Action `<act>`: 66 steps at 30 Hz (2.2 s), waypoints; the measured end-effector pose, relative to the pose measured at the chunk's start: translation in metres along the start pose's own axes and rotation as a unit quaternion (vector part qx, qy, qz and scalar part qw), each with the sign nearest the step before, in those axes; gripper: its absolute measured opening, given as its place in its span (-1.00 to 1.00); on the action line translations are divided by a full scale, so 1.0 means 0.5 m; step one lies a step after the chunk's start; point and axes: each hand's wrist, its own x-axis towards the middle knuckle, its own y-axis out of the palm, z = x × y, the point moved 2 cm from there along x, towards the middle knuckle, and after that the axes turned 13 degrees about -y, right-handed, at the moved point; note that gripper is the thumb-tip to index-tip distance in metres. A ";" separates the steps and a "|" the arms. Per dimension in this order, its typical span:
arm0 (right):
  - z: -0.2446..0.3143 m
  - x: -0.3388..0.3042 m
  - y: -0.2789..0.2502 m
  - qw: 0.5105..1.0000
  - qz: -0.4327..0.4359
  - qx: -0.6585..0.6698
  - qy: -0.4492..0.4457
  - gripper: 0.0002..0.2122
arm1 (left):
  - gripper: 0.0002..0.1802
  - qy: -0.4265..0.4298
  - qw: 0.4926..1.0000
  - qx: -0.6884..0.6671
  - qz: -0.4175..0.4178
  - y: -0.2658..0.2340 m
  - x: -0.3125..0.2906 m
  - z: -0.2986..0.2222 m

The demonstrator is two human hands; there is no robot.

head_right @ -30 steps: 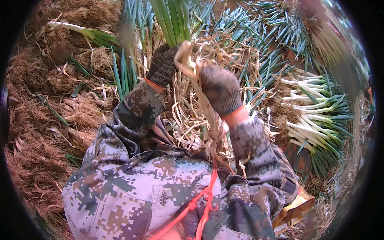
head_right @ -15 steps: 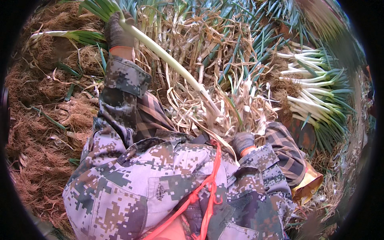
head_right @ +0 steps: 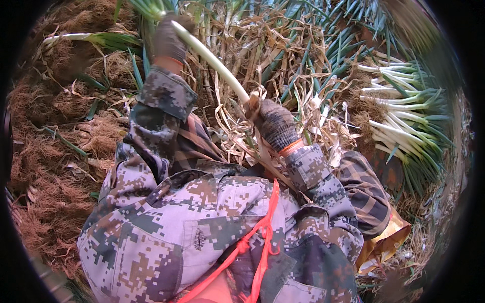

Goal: The person sits on the ground and repeatedly cleans leeks by hand, peeling away outer layers and removing roots. The cleaned leeks are placed in a pile to the right.

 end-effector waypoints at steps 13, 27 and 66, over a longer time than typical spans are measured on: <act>-0.030 -0.205 0.028 0.834 0.490 -0.213 0.138 -0.67 | -0.88 0.076 0.986 0.028 -0.147 -0.044 0.052 -0.087; 0.075 0.026 -0.033 0.963 0.020 0.253 0.095 -0.41 | -0.82 -0.045 0.986 -0.075 0.145 0.027 -0.008 -0.047; 0.043 -0.075 -0.025 0.984 0.003 0.150 0.095 -0.63 | -0.76 -0.138 0.984 0.086 -0.068 0.025 -0.146 0.168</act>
